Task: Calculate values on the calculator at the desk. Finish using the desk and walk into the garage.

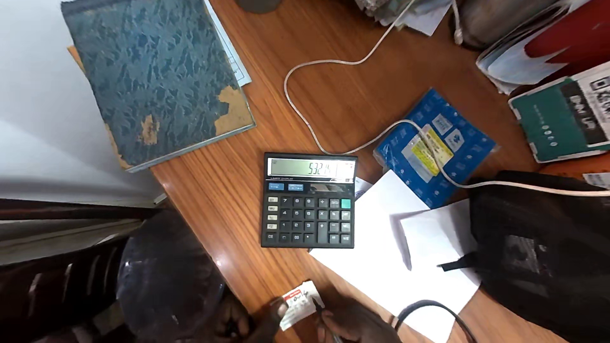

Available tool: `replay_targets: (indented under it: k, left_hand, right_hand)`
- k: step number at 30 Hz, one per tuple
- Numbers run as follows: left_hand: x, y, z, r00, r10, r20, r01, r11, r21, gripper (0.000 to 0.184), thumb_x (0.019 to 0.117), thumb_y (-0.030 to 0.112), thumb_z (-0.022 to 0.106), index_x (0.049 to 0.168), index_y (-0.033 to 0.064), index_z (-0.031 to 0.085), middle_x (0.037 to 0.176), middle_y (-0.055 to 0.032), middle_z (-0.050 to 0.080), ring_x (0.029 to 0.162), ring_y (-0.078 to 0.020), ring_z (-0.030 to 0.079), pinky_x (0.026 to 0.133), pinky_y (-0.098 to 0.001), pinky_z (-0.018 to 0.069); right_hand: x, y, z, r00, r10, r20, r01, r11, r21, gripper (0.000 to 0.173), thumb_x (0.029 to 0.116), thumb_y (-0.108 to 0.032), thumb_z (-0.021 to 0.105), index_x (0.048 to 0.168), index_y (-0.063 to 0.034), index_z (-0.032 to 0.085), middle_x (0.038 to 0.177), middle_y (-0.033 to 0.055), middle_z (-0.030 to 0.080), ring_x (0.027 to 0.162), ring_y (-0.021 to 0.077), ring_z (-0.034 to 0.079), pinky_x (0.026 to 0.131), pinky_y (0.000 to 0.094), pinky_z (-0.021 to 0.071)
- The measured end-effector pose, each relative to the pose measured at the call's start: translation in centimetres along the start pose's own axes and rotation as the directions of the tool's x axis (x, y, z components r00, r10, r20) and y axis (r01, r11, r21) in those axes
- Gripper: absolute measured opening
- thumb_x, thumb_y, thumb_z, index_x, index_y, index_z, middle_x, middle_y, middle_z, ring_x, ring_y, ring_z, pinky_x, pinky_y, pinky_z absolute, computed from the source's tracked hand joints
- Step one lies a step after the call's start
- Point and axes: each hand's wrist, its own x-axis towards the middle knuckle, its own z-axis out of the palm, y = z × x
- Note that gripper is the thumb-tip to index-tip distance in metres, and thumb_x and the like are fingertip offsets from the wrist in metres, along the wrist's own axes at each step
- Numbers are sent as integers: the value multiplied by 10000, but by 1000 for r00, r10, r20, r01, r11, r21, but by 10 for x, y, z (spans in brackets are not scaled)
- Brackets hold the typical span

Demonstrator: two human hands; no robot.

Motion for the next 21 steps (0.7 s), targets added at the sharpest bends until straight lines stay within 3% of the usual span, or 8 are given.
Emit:
replay_targets:
  k: [9, 21]
  left_hand:
    - [-2, 5, 0, 1000, -17, -18, 17, 1000, 7, 433, 740, 156, 919, 679, 157, 491, 574, 87, 527, 467, -7, 487, 449, -190, 466]
    - [-3, 7, 1, 999, -27, -19, 27, 1000, 9, 440, 746, 173, 918, 674, 168, 483, 554, 98, 497, 448, 5, 456, 428, -175, 440]
  right_hand:
    - [-1, 4, -1, 999, -35, -9, 35, 999, 14, 69, 934, -159, 711, 910, -100, 686, 804, 1, 715, 716, 69, 680, 654, 204, 582]
    - [0, 2, 2, 1000, -30, 8, 30, 996, -82, 55, 895, -160, 721, 880, -112, 696, 766, -10, 702, 688, 68, 660, 618, 200, 559]
